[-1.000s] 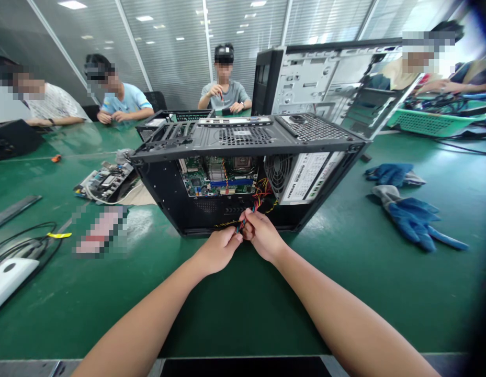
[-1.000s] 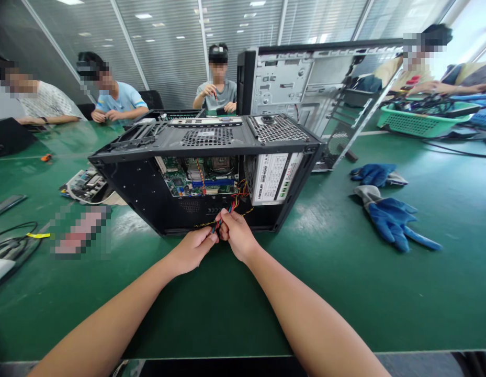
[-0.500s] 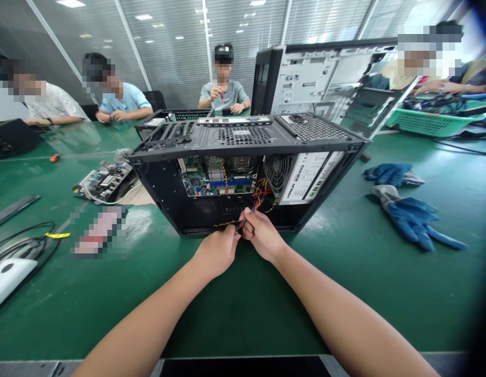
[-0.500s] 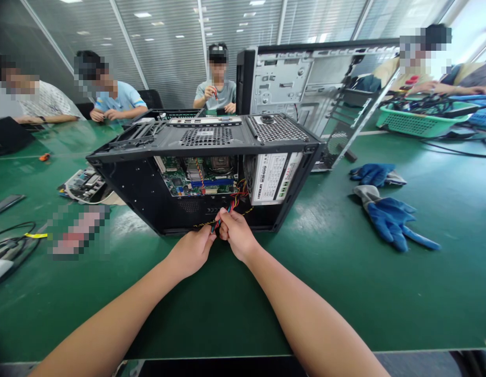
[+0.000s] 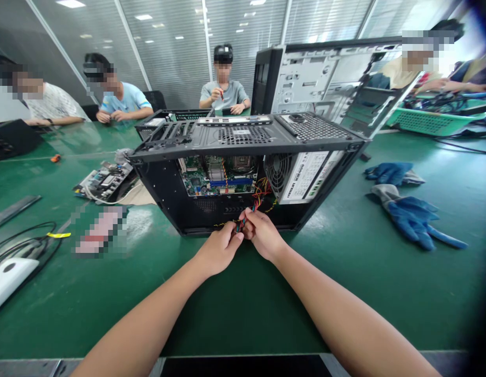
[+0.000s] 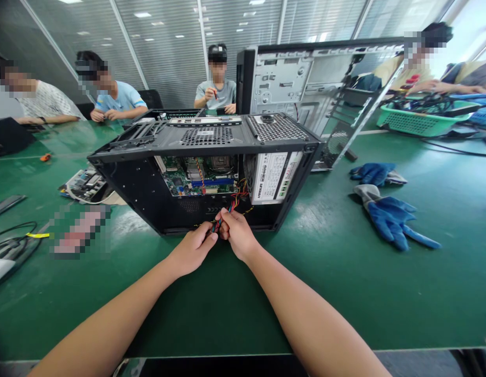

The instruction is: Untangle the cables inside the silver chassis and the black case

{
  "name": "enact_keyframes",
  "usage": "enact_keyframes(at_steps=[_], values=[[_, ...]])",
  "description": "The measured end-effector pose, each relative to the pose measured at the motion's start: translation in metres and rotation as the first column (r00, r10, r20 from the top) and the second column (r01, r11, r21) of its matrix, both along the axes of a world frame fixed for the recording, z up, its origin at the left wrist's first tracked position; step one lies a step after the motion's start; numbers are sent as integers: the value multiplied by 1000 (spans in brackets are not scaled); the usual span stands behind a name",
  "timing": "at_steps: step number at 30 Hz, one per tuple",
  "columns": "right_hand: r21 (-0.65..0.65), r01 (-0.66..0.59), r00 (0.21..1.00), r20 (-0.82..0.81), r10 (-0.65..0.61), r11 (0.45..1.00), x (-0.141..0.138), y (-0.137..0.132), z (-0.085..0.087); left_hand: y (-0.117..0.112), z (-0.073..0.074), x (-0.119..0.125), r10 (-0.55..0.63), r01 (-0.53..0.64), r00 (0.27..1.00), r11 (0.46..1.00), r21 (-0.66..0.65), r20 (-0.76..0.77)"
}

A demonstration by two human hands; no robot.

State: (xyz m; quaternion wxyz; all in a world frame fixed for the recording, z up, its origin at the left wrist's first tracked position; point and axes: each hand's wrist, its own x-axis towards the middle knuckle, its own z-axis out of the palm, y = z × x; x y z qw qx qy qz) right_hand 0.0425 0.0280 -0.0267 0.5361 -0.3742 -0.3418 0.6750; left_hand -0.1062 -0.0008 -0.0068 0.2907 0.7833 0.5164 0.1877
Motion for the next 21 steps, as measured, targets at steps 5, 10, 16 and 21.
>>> enact_keyframes(at_steps=[5,10,16,21], values=[[13,-3,1000,-1,3,1000,-1,-1,3,-1,-3,2,-8,18,987,998,61,-158],[21,8,1000,-17,-8,1000,-1,-1,1,-4,-3,7,74,28,874,979,201,-481],[8,32,999,0,-32,999,-1,-1,-2,-6,-3,7,50,7,928,989,149,-370],[17,132,991,-11,-132,991,1,-1,1,-7,-5,5,-8,12,999,996,91,-42]])
